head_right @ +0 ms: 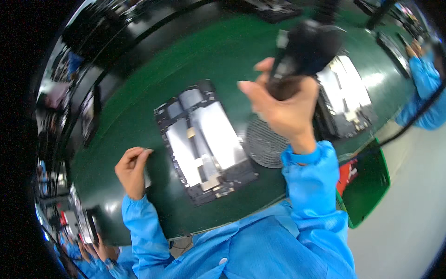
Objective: Assembling electronic components into a tablet or screen housing using an electric screwdriver.
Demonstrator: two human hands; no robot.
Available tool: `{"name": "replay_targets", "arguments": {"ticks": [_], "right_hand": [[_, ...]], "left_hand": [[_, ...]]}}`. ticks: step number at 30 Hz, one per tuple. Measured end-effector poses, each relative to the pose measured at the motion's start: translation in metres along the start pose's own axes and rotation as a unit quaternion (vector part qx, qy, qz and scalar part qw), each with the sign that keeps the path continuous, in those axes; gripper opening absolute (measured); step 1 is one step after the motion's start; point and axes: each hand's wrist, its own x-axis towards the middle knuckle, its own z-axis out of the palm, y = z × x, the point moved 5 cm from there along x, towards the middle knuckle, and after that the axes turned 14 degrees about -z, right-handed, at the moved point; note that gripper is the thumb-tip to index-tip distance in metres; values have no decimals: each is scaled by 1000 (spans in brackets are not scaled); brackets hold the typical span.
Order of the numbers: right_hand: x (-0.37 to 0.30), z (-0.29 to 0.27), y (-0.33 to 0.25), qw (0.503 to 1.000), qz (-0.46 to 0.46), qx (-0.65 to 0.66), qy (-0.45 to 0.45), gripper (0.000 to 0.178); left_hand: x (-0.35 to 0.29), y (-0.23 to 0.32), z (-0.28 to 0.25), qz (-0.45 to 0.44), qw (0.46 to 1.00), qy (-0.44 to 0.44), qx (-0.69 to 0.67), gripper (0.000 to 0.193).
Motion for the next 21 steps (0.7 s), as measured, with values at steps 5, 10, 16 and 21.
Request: {"name": "replay_targets", "arguments": {"ticks": [5, 10, 16, 21], "right_hand": [[-2, -32, -32, 997, -61, -47, 8, 35], [-4, 1, -57, 991, -119, 23, -56, 37], [-10, 41, -61, 987, -101, 85, -92, 41], [-13, 71, -60, 974, -128, 70, -172, 43]], "left_hand": [[-5, -8, 29, -142, 984, -94, -45, 11], [-3, -6, 57, -133, 974, -167, -81, 11], [8, -9, 87, -113, 973, -194, 54, 10], [11, -7, 94, -16, 982, -170, 80, 9]]}}
